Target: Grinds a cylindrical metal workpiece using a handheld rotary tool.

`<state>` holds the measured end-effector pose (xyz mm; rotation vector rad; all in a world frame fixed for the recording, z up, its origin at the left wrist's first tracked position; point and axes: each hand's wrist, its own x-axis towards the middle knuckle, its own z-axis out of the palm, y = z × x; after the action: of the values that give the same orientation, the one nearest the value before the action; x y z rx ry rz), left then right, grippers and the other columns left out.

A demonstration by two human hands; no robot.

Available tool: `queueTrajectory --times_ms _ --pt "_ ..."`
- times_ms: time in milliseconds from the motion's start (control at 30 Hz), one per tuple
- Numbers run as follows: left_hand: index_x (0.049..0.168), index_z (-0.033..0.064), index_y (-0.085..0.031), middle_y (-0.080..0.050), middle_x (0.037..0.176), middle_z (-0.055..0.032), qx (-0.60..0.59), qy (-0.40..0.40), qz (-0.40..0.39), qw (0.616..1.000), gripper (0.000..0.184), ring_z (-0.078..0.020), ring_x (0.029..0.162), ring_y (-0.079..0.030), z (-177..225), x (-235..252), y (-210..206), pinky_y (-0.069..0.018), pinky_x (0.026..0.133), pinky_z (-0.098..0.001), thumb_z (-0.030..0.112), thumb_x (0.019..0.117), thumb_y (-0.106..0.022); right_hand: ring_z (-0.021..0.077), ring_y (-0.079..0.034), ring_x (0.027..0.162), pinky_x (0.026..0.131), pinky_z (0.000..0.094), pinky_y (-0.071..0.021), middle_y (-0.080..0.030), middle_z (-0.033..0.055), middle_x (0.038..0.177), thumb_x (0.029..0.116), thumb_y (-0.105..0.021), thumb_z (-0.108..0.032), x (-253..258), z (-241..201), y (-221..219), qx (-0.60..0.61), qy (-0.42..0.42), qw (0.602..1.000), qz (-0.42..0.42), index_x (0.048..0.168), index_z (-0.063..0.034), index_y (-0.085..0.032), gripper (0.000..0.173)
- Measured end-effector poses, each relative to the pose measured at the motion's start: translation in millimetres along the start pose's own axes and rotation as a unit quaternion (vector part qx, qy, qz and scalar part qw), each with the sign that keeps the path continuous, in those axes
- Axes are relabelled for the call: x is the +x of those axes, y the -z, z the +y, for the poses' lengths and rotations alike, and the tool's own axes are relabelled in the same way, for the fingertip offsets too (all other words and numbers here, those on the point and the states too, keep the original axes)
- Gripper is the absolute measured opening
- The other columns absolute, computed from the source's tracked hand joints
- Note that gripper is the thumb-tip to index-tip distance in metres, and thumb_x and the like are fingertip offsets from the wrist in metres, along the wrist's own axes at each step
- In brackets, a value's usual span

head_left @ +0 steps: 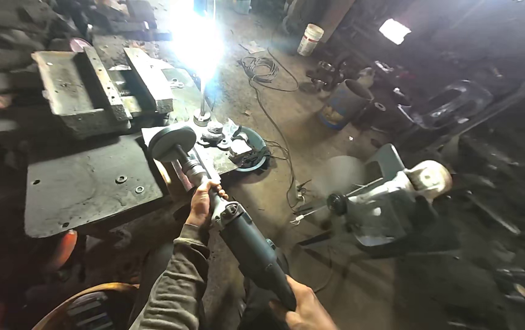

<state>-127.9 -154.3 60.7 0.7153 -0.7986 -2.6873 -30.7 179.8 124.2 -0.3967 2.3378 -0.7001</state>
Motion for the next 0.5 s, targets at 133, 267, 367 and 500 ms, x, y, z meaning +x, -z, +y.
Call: queueTrajectory --times_ms 133,267,367,500 --pt "0.085 0.0078 -0.054 -0.056 0.066 -0.0051 0.032 0.017 0.009 0.999 0.021 -0.0189 0.056 -0.06 -8.4 9.2 -20.2 -0.0576 0.058 -0.036 0.014 0.1032 -0.045 0.0199 -0.073 0.101 0.095 0.0487 -0.0583 -0.076 0.0079 0.106 0.0848 -0.081 -0.038 1.0 7.2 2.4 0.024 -0.014 0.999 0.016 0.127 -0.0084 -0.068 0.053" --pt "0.09 0.0067 -0.055 -0.056 0.067 -0.0063 0.047 0.037 0.015 0.998 0.013 -0.0199 0.056 -0.06 -21.1 24.5 -31.0 -0.0576 0.057 -0.0373 0.013 0.1002 -0.051 0.0161 -0.073 0.1 0.095 0.0446 -0.0594 -0.077 0.0062 0.104 0.082 -0.084 -0.035 6.4 17.6 4.6 0.071 -0.014 0.997 0.026 0.122 -0.0074 -0.07 0.05" --pt "0.089 0.0049 -0.056 -0.058 0.067 -0.0078 0.067 0.054 0.029 0.996 0.013 -0.0209 0.056 -0.061 -31.8 38.7 -35.5 -0.0577 0.057 -0.0382 0.014 0.0983 -0.055 0.0158 -0.073 0.099 0.095 0.043 -0.0597 -0.076 0.0071 0.104 0.0812 -0.085 -0.033 10.8 23.1 4.8 0.103 -0.014 0.994 0.031 0.122 -0.0057 -0.07 0.051" --pt "0.091 0.002 -0.057 -0.06 0.067 -0.0105 0.082 0.065 0.059 0.993 0.012 -0.0224 0.055 -0.062 -41.3 50.1 -38.2 -0.0585 0.055 -0.0389 0.013 0.0967 -0.058 0.0165 -0.074 0.089 0.088 0.0426 -0.0621 -0.076 0.0072 0.1 0.0817 -0.085 -0.032 15.8 29.5 3.1 0.141 -0.018 0.989 0.029 0.12 -0.0059 -0.07 0.049"
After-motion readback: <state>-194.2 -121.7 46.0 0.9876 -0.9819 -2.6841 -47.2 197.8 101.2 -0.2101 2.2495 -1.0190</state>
